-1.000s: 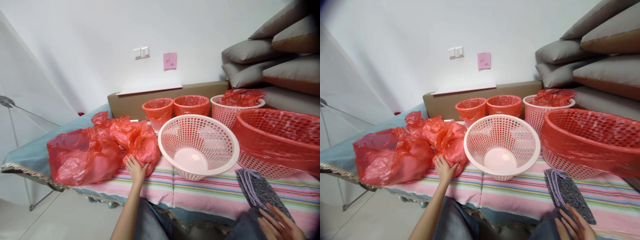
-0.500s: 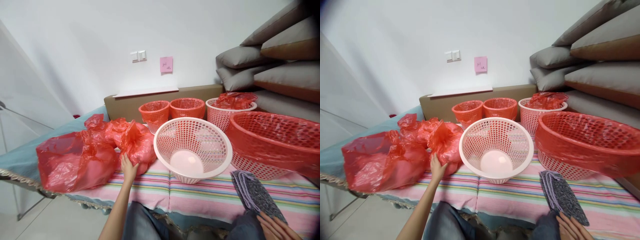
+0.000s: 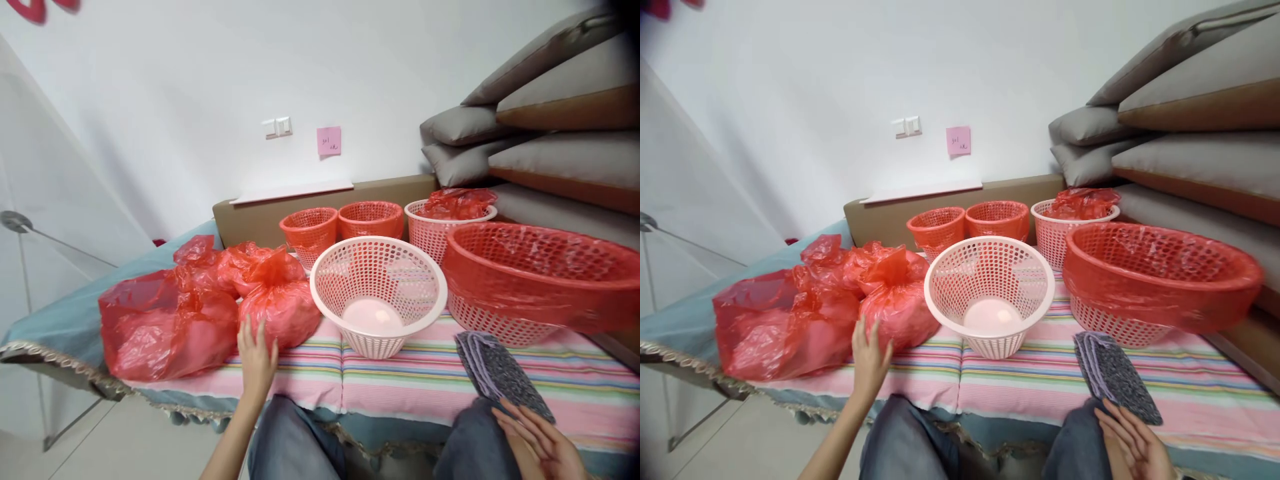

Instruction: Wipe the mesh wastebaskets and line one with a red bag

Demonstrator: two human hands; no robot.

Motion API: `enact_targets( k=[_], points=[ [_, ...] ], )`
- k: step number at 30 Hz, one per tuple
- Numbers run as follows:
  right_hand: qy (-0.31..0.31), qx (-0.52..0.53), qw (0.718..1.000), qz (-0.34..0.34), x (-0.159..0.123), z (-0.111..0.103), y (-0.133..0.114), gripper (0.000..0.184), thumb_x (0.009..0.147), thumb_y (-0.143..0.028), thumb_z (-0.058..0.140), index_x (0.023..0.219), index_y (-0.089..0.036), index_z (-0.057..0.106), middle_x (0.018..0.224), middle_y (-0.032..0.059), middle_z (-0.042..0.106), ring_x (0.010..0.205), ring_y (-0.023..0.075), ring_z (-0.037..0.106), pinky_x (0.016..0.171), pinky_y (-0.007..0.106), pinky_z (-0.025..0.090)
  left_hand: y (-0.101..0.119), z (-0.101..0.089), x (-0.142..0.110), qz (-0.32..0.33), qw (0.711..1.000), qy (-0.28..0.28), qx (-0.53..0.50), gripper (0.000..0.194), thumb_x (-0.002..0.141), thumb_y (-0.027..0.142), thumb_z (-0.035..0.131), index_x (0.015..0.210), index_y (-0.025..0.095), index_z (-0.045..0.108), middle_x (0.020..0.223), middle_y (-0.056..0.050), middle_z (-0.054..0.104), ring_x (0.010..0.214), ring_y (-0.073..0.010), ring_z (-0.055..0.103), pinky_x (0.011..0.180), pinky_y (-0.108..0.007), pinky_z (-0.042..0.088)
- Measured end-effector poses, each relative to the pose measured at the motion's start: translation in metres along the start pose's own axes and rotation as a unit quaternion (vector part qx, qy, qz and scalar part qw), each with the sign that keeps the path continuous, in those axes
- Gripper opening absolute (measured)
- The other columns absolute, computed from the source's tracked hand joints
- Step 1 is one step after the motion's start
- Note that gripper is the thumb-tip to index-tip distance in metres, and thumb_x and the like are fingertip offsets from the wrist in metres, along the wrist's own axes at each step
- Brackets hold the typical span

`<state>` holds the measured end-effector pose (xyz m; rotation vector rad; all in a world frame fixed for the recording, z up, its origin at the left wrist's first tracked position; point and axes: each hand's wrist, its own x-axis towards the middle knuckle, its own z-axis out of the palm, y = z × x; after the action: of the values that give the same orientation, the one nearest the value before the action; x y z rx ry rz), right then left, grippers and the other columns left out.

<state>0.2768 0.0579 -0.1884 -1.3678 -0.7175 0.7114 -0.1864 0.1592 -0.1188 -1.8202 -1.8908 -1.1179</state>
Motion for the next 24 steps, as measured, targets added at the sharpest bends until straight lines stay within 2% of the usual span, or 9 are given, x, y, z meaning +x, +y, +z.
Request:
enact_targets(
  k=[3, 6, 9, 12, 16, 18, 20, 23, 24],
  points=[
    [-0.005, 0.002, 1.0, 0.005, -0.011, 0.006, -0.014, 0.07, 0.067, -0.064, 0.07, 0.117, -0.021, 0.048, 0.126, 0.0172, 0.06, 0.116, 0.0352, 0.06, 0.108, 0.053, 0.043, 0.015, 0.013, -0.018, 0.081, 0.992, -0.099, -0.001, 0.047, 0.084, 0.017, 0.054, 0.129, 0.023, 0.061, 0.151, -0.013, 0.049, 0.147, -0.0304, 0.032, 0.122, -0.052, 0.017],
    [-0.007, -0.012, 1.0, 0.011, -0.024, 0.012, -0.027, 0.071, 0.069, -0.068, 0.065, 0.118, -0.019, 0.049, 0.128, 0.0183, 0.059, 0.119, 0.0355, 0.059, 0.109, 0.053, 0.042, 0.014, 0.023, -0.011, 0.115, 0.98, -0.161, 0.009, 0.05, 0.075, 0.012, 0.059, 0.124, 0.019, 0.066, 0.147, -0.014, 0.053, 0.143, -0.0341, 0.038, 0.121, -0.055, 0.02],
    [-0.013, -0.029, 0.999, 0.012, -0.038, 0.012, -0.033, 0.071, 0.072, -0.069, 0.061, 0.12, -0.018, 0.049, 0.13, 0.0192, 0.059, 0.122, 0.0369, 0.057, 0.109, 0.055, 0.04, 0.013, 0.025, 0.011, 0.117, 0.977, -0.177, 0.032, 0.052, 0.068, 0.007, 0.059, 0.12, 0.01, 0.067, 0.149, -0.02, 0.048, 0.144, -0.0405, 0.034, 0.118, -0.062, 0.018],
    [-0.035, -0.081, 0.996, -0.004, -0.052, 0.004, -0.026, 0.07, 0.075, -0.07, 0.057, 0.121, -0.018, 0.05, 0.132, 0.0192, 0.059, 0.124, 0.0371, 0.056, 0.109, 0.057, 0.039, 0.023, 0.019, 0.027, 0.127, 0.975, -0.179, 0.041, 0.043, 0.072, 0.005, 0.051, 0.112, 0.01, 0.068, 0.146, -0.018, 0.053, 0.144, -0.0377, 0.036, 0.117, -0.061, 0.022],
    [-0.075, -0.203, 0.975, -0.054, -0.074, -0.017, -0.003, 0.07, 0.079, -0.07, 0.051, 0.126, -0.019, 0.053, 0.138, 0.0159, 0.056, 0.13, 0.0361, 0.05, 0.113, 0.058, 0.034, 0.049, 0.009, 0.029, 0.116, 0.979, -0.162, 0.036, 0.024, 0.081, 0.011, 0.047, 0.09, 0.015, 0.069, 0.136, -0.018, 0.061, 0.14, -0.0366, 0.043, 0.112, -0.062, 0.029],
    [-0.095, -0.229, 0.967, -0.059, -0.085, -0.025, 0.008, 0.072, 0.08, -0.071, 0.049, 0.129, -0.018, 0.051, 0.142, 0.0169, 0.053, 0.134, 0.0359, 0.047, 0.115, 0.058, 0.033, 0.069, 0.0, 0.028, 0.105, 0.982, -0.156, 0.026, 0.019, 0.083, 0.013, 0.05, 0.081, 0.02, 0.067, 0.123, -0.017, 0.068, 0.133, -0.0362, 0.051, 0.112, -0.064, 0.03],
    [-0.104, -0.24, 0.964, -0.042, -0.093, -0.028, 0.015, 0.074, 0.082, -0.071, 0.047, 0.131, -0.016, 0.05, 0.143, 0.0184, 0.052, 0.135, 0.0361, 0.045, 0.115, 0.058, 0.032, 0.097, -0.019, 0.027, 0.096, 0.983, -0.155, 0.005, 0.02, 0.084, 0.014, 0.05, 0.078, 0.022, 0.067, 0.105, -0.014, 0.074, 0.122, -0.034, 0.06, 0.109, -0.062, 0.035],
    [-0.105, -0.255, 0.96, -0.04, -0.101, -0.024, 0.022, 0.073, 0.086, -0.069, 0.043, 0.134, -0.014, 0.047, 0.144, 0.0191, 0.05, 0.137, 0.0358, 0.044, 0.116, 0.058, 0.032, 0.153, -0.07, 0.014, 0.117, 0.973, -0.174, -0.094, 0.02, 0.09, 0.025, 0.051, 0.085, 0.026, 0.07, 0.089, -0.007, 0.075, 0.097, -0.0248, 0.07, 0.095, -0.044, 0.052],
    [-0.107, -0.261, 0.958, -0.054, -0.103, -0.022, 0.025, 0.072, 0.087, -0.067, 0.043, 0.135, -0.014, 0.046, 0.144, 0.0193, 0.05, 0.137, 0.0356, 0.044, 0.116, 0.057, 0.033, 0.173, -0.091, 0.006, 0.13, 0.95, -0.191, -0.21, 0.017, 0.09, 0.029, 0.055, 0.09, 0.028, 0.072, 0.088, -0.007, 0.075, 0.09, -0.0231, 0.071, 0.087, -0.039, 0.056]
  ],
)
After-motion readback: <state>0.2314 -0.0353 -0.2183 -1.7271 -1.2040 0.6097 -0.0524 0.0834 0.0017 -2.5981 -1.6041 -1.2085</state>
